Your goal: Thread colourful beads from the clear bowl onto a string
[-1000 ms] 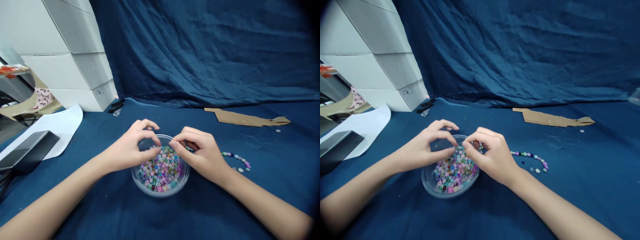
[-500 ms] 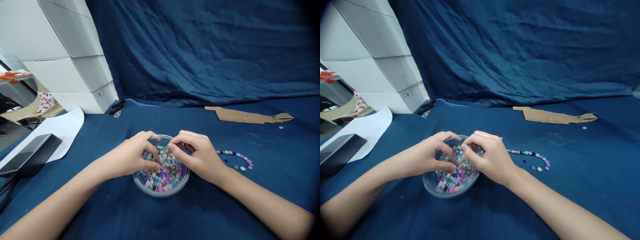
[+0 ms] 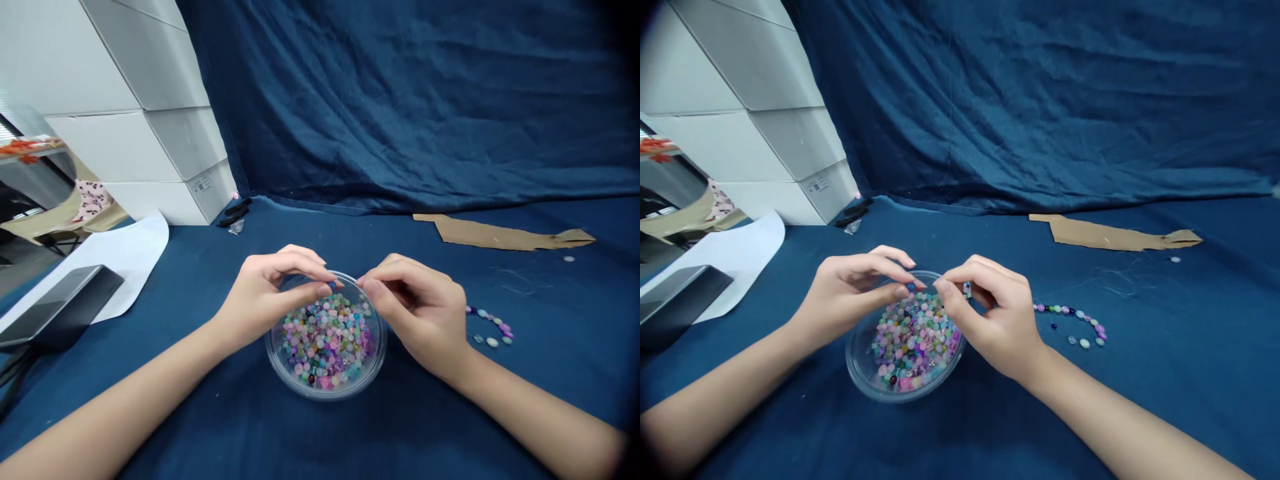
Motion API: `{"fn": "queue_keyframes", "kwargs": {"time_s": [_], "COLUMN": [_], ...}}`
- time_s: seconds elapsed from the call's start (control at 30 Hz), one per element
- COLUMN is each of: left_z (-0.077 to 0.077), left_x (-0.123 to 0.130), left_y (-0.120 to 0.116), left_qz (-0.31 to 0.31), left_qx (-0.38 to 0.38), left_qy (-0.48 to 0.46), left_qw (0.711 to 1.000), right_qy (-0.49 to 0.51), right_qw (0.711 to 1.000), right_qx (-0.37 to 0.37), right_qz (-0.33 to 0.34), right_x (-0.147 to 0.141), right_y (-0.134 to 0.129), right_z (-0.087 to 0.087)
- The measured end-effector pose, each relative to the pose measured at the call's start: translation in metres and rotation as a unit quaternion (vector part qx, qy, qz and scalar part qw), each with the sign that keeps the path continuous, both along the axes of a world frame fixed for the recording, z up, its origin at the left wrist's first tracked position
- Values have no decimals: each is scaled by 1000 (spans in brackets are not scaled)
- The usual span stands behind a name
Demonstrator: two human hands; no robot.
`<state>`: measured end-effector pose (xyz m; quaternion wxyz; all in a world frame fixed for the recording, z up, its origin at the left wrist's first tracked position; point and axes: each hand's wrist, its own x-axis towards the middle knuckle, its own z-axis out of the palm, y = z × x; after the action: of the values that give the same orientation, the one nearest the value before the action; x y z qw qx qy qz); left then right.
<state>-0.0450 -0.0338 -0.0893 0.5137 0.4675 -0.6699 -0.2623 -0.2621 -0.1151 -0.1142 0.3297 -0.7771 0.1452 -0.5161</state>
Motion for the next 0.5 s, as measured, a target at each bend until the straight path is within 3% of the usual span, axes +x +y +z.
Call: {"fn": "queue_keyframes", "kwargs": {"time_s": [0.13, 0.33, 0.5], "left_z": [-10, -8, -8], "left_x": [-2, 0, -1], "left_y": [-2, -4, -4], "left_qz": [-7, -19, -19], "left_qx": [-7, -60, -48], "left_qy": [56, 6, 22], "left_qw": [998, 998, 998], "right_qy": [7, 14, 15], "right_qw": [1000, 999, 999], "right_qx": [-20, -43, -49], "right_qz": [14, 14, 6], "right_x": [0, 2, 2], "right_y": [2, 2, 2], "right_z": [-2, -3, -3]}}
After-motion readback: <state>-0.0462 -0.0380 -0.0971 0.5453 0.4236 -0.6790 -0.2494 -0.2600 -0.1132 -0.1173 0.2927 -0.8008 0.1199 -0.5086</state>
